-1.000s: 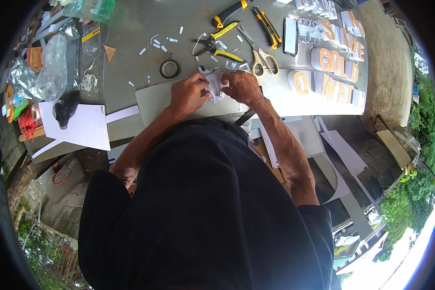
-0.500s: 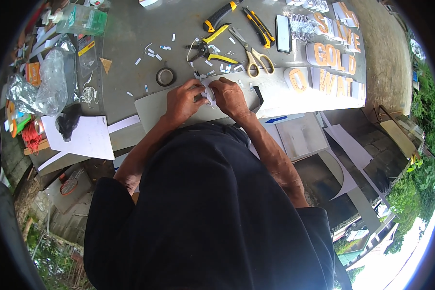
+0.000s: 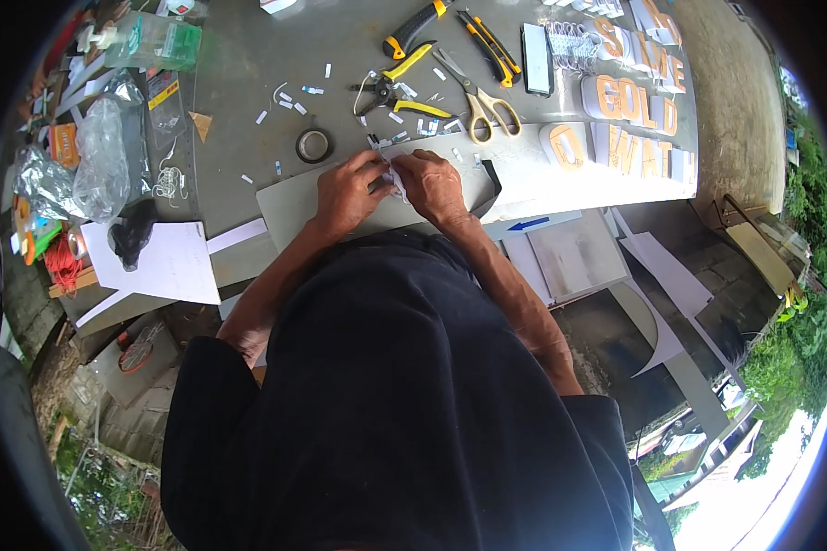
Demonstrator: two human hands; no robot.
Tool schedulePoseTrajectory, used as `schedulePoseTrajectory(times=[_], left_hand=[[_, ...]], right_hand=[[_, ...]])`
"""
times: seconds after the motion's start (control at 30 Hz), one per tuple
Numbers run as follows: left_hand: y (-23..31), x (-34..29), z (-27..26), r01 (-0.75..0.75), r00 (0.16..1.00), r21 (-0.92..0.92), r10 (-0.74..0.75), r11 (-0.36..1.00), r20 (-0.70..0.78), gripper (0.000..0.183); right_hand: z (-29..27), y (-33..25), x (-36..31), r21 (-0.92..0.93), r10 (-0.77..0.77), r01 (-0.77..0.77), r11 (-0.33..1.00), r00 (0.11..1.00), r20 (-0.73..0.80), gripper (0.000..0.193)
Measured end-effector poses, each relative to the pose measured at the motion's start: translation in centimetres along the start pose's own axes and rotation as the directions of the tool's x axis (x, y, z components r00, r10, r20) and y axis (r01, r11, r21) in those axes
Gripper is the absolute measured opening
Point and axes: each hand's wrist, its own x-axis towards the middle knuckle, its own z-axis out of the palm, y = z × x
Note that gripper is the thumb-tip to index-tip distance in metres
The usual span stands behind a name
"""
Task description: Attaching LED modules and wiring to the back of sign letters.
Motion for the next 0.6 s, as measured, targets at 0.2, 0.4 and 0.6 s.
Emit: schedulePoseTrajectory(times=[0.2,0.4,0.6], left_hand=[[0.0,-0.1,0.0,-0.004,1.000,-0.046,0.003,0.999,-0.017,0.031],[0.1,0.1,-0.3,0.022,1.000,-0.053,-0.022,0.998,0.004,0.031],[-2.0,0.2,0.3,0.154,0.988,-0.198,-0.147,0.968,0.049,0.025]], right_hand=[[0.4,0.1,-0.1,-0.006,-0.031,0.031,1.000,0.999,-0.029,0.016],[0.6,0.2,0.0,0.015,-0.003,0.004,1.000,1.000,-0.028,0.016],[0.6,-1.6,0.2,-0.026,0.098,-0.100,0.995,0.994,-0.055,0.019]])
